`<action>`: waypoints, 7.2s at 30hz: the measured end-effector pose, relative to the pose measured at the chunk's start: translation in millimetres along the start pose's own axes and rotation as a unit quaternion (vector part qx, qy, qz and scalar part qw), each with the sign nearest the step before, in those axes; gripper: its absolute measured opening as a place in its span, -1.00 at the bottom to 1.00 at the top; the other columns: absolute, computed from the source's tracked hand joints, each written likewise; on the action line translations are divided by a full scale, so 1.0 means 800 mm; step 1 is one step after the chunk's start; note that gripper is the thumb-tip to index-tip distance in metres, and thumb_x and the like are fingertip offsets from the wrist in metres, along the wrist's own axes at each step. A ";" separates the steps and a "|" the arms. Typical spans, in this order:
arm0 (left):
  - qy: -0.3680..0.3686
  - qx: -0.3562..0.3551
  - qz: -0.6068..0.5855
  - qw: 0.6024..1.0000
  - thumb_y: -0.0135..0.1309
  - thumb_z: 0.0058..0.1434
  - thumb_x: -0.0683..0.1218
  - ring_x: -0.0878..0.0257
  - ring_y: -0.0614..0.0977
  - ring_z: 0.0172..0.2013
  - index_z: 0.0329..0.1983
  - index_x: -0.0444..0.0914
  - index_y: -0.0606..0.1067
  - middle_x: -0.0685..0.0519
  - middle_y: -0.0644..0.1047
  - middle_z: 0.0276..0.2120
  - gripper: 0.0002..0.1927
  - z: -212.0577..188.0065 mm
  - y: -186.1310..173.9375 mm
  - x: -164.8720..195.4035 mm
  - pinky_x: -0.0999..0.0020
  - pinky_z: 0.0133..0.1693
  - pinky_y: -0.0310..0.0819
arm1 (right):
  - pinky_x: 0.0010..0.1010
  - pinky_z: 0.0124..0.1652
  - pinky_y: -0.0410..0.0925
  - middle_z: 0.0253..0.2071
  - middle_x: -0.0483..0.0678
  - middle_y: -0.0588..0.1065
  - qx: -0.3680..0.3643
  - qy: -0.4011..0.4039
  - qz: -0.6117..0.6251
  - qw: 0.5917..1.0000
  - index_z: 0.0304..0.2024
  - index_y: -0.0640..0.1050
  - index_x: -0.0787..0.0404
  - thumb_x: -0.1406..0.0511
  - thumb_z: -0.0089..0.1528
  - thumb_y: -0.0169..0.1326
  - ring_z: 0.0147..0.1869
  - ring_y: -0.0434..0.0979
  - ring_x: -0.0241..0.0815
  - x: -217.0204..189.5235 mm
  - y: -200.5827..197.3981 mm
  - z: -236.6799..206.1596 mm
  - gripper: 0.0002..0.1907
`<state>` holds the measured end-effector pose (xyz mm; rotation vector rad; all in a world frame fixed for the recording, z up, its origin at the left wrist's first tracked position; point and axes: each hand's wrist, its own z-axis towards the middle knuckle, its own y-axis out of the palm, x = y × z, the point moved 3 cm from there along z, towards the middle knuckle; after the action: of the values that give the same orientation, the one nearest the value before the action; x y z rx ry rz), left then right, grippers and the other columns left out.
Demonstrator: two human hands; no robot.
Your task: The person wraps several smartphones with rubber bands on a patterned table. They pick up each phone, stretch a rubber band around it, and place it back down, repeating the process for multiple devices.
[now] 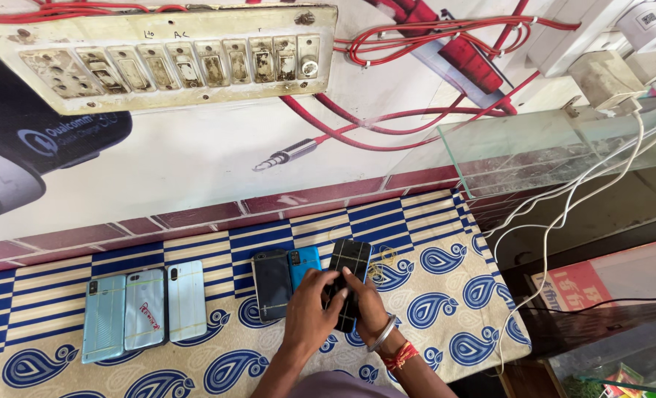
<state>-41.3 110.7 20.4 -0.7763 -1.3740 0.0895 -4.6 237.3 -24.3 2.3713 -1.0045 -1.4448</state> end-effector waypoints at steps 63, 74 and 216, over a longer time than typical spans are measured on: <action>-0.137 0.034 -0.304 0.942 0.15 0.23 -0.04 0.27 0.71 -0.11 0.15 -0.26 0.49 -0.02 0.66 -0.14 -0.58 0.022 -0.026 -0.055 0.33 -0.06 0.62 | -0.38 -0.47 0.54 -0.35 0.06 0.61 -0.066 -0.004 -0.104 0.992 -0.10 0.57 0.39 0.24 0.30 0.19 -0.45 0.64 -0.16 0.016 0.011 -0.006 -0.70; -0.221 -0.115 -0.292 0.923 0.25 0.10 -0.12 0.13 0.76 -0.21 0.01 -0.40 0.56 -0.15 0.67 -0.20 -0.58 -0.037 -0.012 -0.070 0.24 -0.13 0.74 | -0.43 -0.47 0.54 -0.43 0.01 0.61 0.039 -0.023 -0.041 0.998 -0.18 0.55 0.31 0.20 0.28 0.14 -0.47 0.65 -0.20 -0.005 0.006 -0.004 -0.73; -0.064 0.073 -0.203 0.974 0.15 0.23 -0.07 0.27 0.66 -0.29 0.16 -0.15 0.55 -0.03 0.64 -0.17 -0.59 0.027 -0.051 -0.048 0.34 -0.25 0.63 | -0.51 -0.27 0.50 -0.20 -0.09 0.61 -0.031 -0.065 -0.035 0.997 0.07 0.53 0.23 0.22 0.36 -0.01 -0.23 0.62 -0.34 0.000 0.037 0.005 -0.69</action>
<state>-85.1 71.1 10.2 -0.3607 -1.6057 -0.0810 -21.3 216.1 -12.1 2.3155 -0.8985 -1.6507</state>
